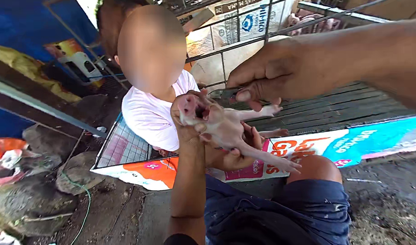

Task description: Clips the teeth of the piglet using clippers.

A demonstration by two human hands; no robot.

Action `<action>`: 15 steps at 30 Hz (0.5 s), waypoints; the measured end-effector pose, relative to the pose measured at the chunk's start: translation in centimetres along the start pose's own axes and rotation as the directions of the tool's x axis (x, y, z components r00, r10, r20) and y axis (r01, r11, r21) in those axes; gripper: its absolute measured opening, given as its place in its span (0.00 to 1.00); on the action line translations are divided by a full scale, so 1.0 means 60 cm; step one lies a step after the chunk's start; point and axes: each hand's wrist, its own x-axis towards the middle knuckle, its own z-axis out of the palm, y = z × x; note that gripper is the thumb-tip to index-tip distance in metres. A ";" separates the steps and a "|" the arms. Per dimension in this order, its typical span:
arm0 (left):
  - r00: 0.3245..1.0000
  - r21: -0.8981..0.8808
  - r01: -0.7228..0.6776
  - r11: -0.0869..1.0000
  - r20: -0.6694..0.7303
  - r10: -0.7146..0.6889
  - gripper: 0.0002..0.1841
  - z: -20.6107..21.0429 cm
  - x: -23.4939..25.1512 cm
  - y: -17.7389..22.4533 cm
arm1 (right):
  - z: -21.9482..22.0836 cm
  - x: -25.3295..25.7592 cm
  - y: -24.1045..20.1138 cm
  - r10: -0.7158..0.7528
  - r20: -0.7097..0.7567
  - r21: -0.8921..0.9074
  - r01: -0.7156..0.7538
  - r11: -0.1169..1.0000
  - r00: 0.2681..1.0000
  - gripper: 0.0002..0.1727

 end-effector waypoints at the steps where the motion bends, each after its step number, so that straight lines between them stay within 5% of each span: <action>1: 1.000 0.007 -0.014 1.000 0.012 0.014 0.23 -0.005 0.001 -0.004 | 0.014 0.013 0.008 -0.041 -0.008 0.082 0.042 0.996 0.999 0.11; 4: 1.000 -0.006 -0.022 1.000 0.019 0.022 0.23 -0.017 0.000 -0.013 | 0.077 0.040 0.022 -0.082 -0.119 0.154 0.100 0.983 0.989 0.09; 10: 0.995 -0.127 0.083 0.988 -0.043 -0.089 0.23 -0.070 -0.012 -0.026 | 0.054 0.106 0.058 -0.163 -0.022 0.114 0.165 0.980 0.986 0.09; 15: 0.977 -0.194 0.196 0.961 -0.043 -0.208 0.23 -0.090 -0.024 -0.032 | 0.038 0.195 0.149 -0.426 0.119 0.184 0.402 0.897 0.897 0.10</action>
